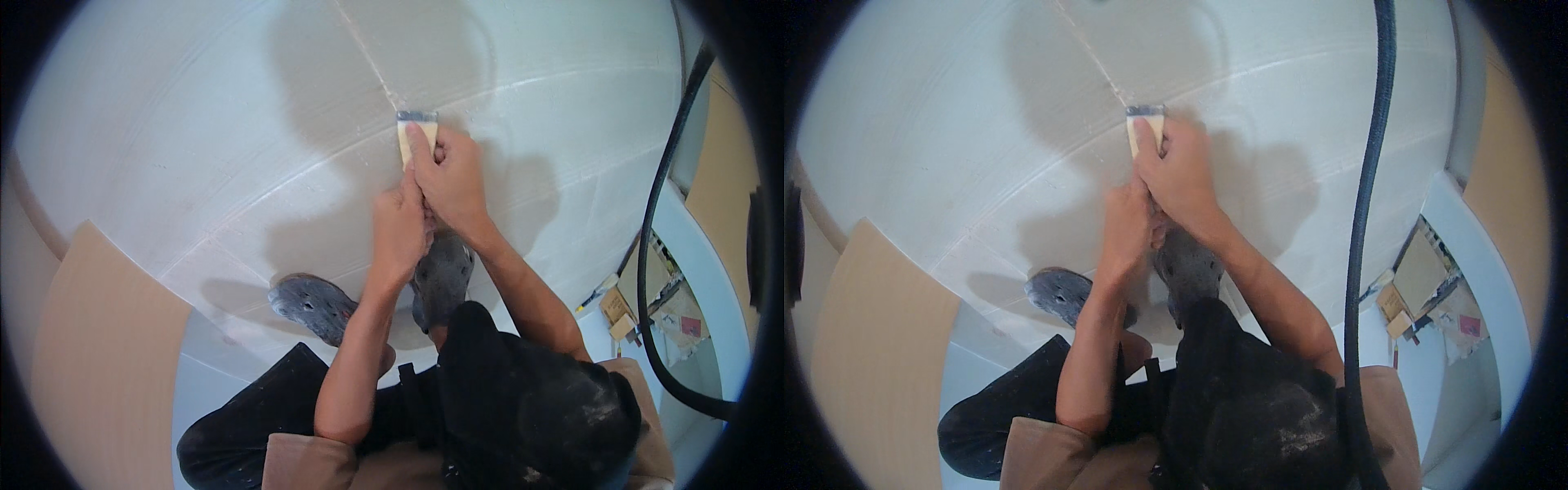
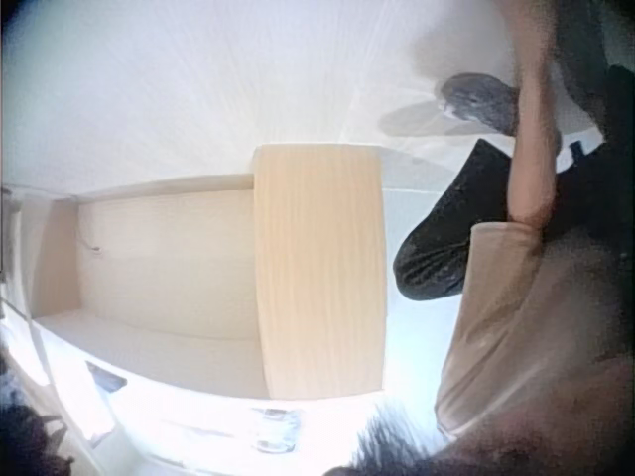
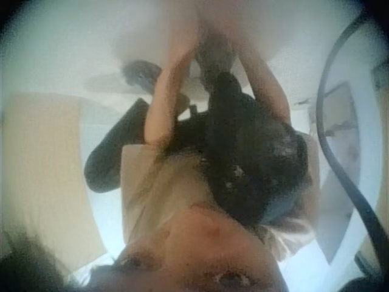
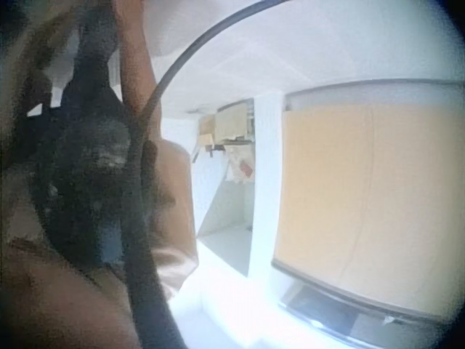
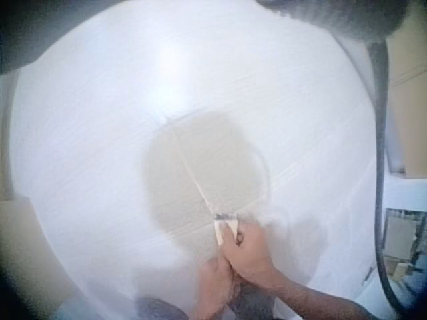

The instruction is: The person kneels on a tiled floor and uses a grout float to spread grout into the joints between tiles. They repeatedly scrape the float along the seams to fill the gaps and remove excess material.

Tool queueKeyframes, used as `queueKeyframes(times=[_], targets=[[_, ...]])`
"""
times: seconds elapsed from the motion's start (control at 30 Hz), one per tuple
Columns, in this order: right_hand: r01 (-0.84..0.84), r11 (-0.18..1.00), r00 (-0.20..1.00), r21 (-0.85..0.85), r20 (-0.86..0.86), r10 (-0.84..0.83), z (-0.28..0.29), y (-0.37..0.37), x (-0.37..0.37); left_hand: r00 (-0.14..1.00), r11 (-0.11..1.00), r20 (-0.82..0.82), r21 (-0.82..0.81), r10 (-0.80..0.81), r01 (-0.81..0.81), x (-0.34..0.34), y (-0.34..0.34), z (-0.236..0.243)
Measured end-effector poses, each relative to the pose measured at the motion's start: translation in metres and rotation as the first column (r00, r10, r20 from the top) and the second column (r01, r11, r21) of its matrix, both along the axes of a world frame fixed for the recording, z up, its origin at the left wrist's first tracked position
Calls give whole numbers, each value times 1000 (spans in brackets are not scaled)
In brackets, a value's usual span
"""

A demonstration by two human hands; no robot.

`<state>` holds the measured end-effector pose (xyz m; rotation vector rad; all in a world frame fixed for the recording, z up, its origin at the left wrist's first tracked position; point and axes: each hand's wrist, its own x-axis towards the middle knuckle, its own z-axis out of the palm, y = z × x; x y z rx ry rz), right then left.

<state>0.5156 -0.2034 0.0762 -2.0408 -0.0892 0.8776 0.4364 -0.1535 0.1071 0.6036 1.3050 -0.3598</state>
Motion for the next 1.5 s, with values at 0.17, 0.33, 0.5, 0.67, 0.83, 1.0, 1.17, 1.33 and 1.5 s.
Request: queueKeyframes(times=[0.17,0.33,0.5,0.67,0.83,1.0,1.17,1.33,1.5], targets=[[-110,991,988,-69,101,117,-2,20,19,996,998,83,48,44,-48,6,10,-10],[-46,998,997,-40,57,48,-3,3,7,1000,1000,-2,-8,-3,3,5,6,2],[-136,988,978,-69,152,145,-1,28,27,971,928,183,364,-154,79,-3,7,-31],[-94,995,984,-33,150,98,-5,24,30,1000,996,29,86,0,-2,24,23,2],[-58,996,993,-63,97,64,7,37,33,998,991,43,123,-50,44,23,29,-1],[-119,993,973,30,203,110,-8,85,72,996,998,84,63,3,-8,62,86,-6],[-104,995,971,12,219,99,-17,62,49,997,988,49,148,-54,46,44,61,-6],[-162,986,914,-44,369,166,-30,106,83,984,972,170,235,-53,12,67,96,-21],[-150,989,944,-17,295,148,-24,95,81,993,984,91,166,-76,60,69,93,-9]])
